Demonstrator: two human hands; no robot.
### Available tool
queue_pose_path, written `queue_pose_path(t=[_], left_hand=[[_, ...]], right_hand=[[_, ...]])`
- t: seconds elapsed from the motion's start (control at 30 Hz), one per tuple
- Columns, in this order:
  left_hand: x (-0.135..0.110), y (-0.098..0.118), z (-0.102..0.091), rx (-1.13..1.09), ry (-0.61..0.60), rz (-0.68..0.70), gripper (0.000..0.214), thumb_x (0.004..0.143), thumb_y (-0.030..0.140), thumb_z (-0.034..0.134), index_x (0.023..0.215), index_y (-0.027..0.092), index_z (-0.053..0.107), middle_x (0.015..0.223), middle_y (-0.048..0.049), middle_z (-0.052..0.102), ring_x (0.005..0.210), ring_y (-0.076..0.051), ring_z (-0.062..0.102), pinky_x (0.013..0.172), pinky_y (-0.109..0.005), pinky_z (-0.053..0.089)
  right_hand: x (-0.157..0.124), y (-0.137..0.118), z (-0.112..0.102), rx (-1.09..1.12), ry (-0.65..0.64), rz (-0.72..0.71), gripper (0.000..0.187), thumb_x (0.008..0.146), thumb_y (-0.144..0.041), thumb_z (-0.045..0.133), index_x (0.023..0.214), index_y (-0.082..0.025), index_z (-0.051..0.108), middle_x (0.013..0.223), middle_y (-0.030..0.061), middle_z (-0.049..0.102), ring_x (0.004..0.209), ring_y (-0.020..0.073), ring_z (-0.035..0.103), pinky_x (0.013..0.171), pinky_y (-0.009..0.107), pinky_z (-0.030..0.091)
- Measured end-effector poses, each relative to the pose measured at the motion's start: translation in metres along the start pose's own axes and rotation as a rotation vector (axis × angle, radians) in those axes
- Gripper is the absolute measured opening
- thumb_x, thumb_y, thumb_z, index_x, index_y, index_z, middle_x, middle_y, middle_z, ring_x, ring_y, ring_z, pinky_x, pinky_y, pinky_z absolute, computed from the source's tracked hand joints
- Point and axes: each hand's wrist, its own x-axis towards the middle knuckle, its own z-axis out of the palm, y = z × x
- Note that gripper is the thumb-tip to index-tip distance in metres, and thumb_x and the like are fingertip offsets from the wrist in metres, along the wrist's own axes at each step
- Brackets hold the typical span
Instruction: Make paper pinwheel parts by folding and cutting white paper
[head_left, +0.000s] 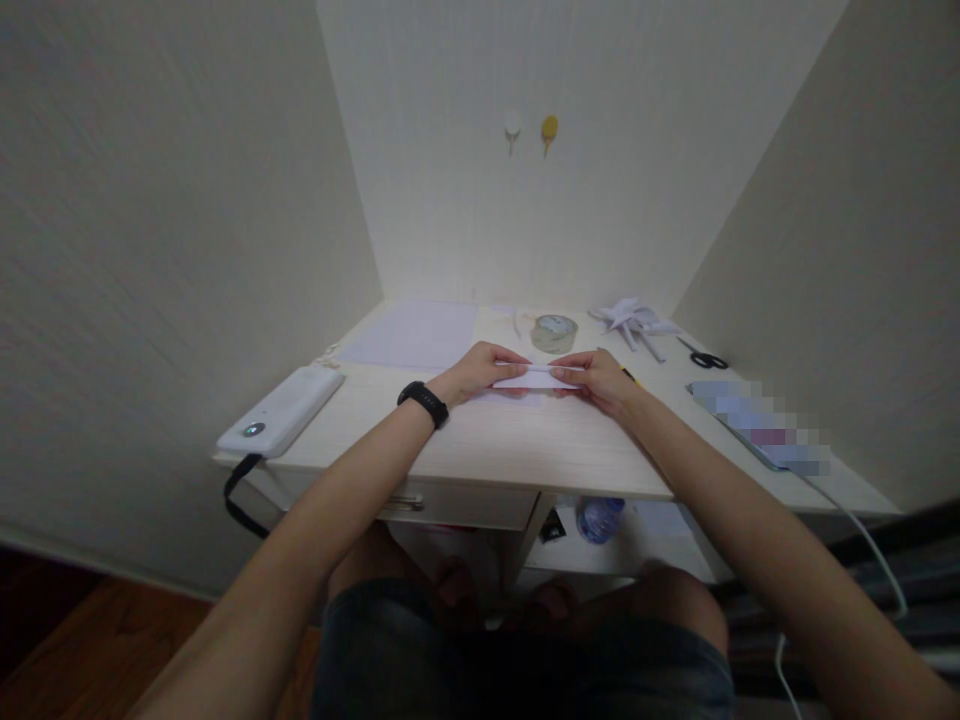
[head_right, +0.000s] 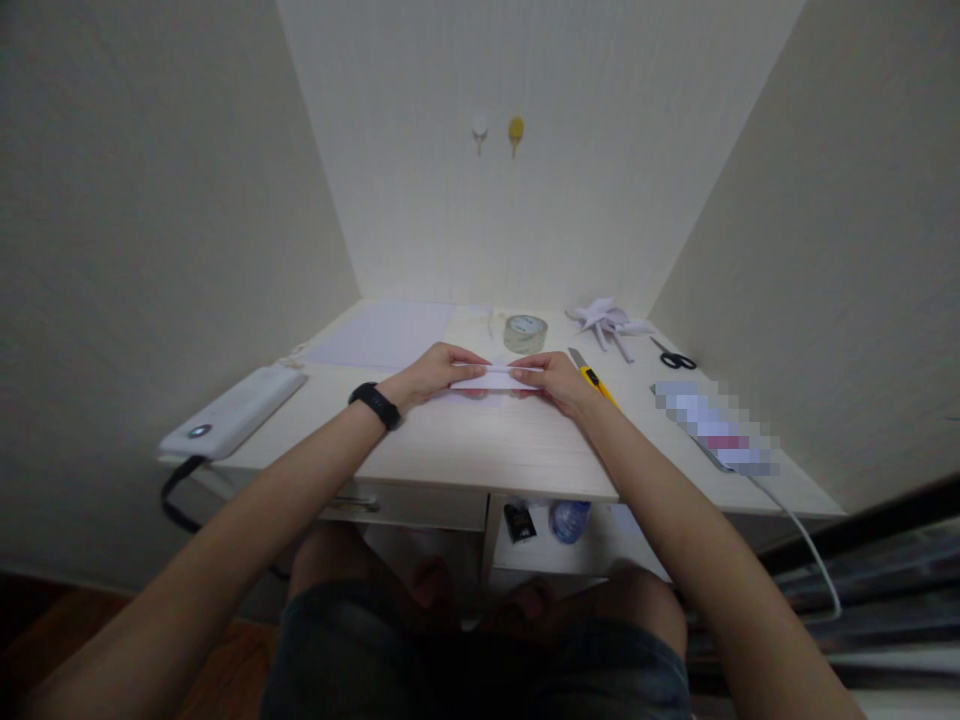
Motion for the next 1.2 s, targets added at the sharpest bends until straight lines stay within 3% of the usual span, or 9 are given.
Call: queue_pose_path(t=[0.3, 0.47, 0.77, 1.0, 1.2], left_hand=[[-0.001, 0.003, 0.003, -0.068, -0.008, 0.029, 0.028, 0.078, 0.031, 0.081, 0.091, 0.007, 0.077, 0.089, -0.0096, 0.073, 0.076, -0.013, 0.067, 0.076, -0.03, 0.06], [-0.001, 0.003, 0.002, -0.052, 0.008, 0.019, 0.029, 0.076, 0.033, 0.082, 0.09, 0.008, 0.077, 0.091, -0.0113, 0.074, 0.075, -0.014, 0.067, 0.073, -0.029, 0.06], [-0.007, 0.01, 0.006, -0.064, -0.019, 0.017, 0.032, 0.072, 0.029, 0.085, 0.098, 0.01, 0.078, 0.096, -0.0134, 0.076, 0.075, -0.015, 0.067, 0.075, -0.03, 0.056], [-0.009, 0.016, 0.005, -0.092, -0.03, -0.015, 0.035, 0.074, 0.021, 0.083, 0.106, 0.009, 0.076, 0.097, -0.0138, 0.076, 0.074, -0.014, 0.068, 0.077, -0.03, 0.056], [-0.006, 0.011, 0.002, -0.085, -0.056, -0.008, 0.034, 0.077, 0.024, 0.081, 0.108, 0.01, 0.076, 0.102, -0.0141, 0.076, 0.08, -0.015, 0.068, 0.079, -0.031, 0.057]], right_hand=[[-0.004, -0.009, 0.002, 0.096, -0.081, 0.009, 0.031, 0.064, -0.031, 0.091, 0.082, -0.01, 0.077, 0.082, 0.0093, 0.074, 0.065, 0.0139, 0.067, 0.061, 0.026, 0.064], [-0.008, -0.013, 0.001, 0.07, -0.072, 0.024, 0.042, 0.055, -0.024, 0.094, 0.092, -0.01, 0.079, 0.082, 0.0102, 0.076, 0.058, 0.0144, 0.068, 0.055, 0.025, 0.061], [-0.007, -0.009, 0.007, 0.105, -0.1, 0.026, 0.034, 0.058, -0.025, 0.093, 0.088, -0.013, 0.08, 0.087, 0.0096, 0.077, 0.069, 0.0167, 0.07, 0.062, 0.027, 0.063], [-0.01, -0.015, 0.004, 0.103, -0.111, 0.043, 0.039, 0.056, -0.028, 0.094, 0.088, -0.011, 0.08, 0.084, 0.0101, 0.077, 0.064, 0.0162, 0.069, 0.06, 0.026, 0.062], [-0.009, -0.013, 0.003, 0.073, -0.097, 0.04, 0.04, 0.056, -0.03, 0.093, 0.09, -0.011, 0.08, 0.083, 0.0109, 0.077, 0.064, 0.016, 0.069, 0.061, 0.027, 0.061]])
